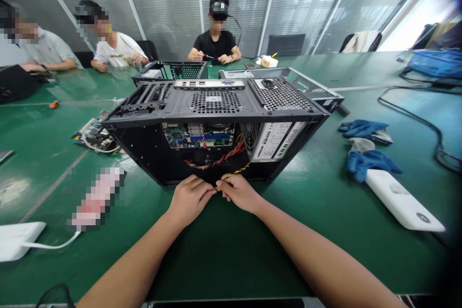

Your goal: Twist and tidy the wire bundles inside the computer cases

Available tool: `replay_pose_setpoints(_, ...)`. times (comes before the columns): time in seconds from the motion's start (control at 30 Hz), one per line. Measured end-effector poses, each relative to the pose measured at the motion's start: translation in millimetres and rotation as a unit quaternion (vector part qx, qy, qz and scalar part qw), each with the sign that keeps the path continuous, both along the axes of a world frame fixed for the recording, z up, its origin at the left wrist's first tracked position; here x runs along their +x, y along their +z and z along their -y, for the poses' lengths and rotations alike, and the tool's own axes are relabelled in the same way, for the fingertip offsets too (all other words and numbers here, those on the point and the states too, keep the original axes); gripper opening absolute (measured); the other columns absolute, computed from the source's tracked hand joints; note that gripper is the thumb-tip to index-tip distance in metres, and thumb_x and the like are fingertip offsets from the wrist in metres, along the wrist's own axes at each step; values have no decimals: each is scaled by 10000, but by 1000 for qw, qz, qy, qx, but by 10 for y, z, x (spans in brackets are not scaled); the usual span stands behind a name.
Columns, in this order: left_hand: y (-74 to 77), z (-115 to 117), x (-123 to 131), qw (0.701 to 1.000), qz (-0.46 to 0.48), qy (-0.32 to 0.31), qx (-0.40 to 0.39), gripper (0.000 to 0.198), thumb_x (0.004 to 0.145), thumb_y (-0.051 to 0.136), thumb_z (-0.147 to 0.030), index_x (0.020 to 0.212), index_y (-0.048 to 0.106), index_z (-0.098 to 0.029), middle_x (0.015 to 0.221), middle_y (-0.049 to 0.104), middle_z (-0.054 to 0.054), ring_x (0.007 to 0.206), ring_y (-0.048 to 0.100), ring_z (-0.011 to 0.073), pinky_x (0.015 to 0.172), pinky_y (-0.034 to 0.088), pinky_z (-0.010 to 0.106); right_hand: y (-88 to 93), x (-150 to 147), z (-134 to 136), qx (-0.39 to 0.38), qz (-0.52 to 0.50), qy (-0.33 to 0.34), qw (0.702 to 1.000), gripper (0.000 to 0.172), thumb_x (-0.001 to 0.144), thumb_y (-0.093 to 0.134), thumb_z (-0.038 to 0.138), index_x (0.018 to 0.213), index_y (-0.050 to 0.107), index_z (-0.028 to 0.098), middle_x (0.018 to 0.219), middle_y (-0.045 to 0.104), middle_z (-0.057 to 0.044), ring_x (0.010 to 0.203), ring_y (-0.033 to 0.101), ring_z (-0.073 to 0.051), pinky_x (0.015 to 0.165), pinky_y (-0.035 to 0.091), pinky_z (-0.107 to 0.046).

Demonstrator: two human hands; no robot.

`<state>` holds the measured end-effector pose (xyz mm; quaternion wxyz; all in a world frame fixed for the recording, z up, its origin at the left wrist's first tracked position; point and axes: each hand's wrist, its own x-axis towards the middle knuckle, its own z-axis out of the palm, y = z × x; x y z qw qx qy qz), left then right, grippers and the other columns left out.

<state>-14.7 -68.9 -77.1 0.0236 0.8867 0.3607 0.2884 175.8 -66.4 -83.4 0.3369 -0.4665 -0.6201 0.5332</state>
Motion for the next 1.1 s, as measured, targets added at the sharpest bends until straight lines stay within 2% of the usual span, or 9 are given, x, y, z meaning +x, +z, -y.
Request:
replay_pose_setpoints(0.27, 23, 5, 18, 995, -11, 11, -100, 175, 924, 541, -264, 806, 648, -193, 712, 647, 10, 687, 572, 149, 660, 429, 279, -8, -15, -9, 25, 16, 12, 999, 250, 877, 486, 247, 654, 551, 154, 607, 507, 24, 473, 489, -80, 478, 369, -211)
replay_pose_setpoints(0.6, 8, -22, -8, 999, -8, -19, -25, 227, 938, 518, -319, 810, 647, -183, 696, 626, 21, 655, 518, 143, 647, 419, 281, -81, -7, -11, 29, 21, -9, 999, 287, 891, 489, 314, 663, 564, 156, 594, 501, 30, 453, 491, -80, 468, 372, -210)
replay_pose_setpoints(0.9, 45, -14, 8, 997, -48, -15, -66, 244, 967, 426, -247, 815, 604, -175, 724, 591, 29, 688, 508, 154, 665, 421, 290, -50, -22, 1, 36, 30, -3, 999, 238, 888, 501, 281, 697, 572, 158, 580, 512, 26, 490, 489, -86, 492, 375, -206)
replay_pose_setpoints(1.1, 17, -25, -1, 995, -31, -19, -88, 209, 960, 448, -239, 840, 611, -187, 740, 613, 21, 710, 533, 152, 674, 420, 283, -53, -21, 2, 61, 45, 1, 997, 228, 886, 487, 249, 689, 565, 164, 601, 517, 23, 522, 491, -92, 519, 368, -213)
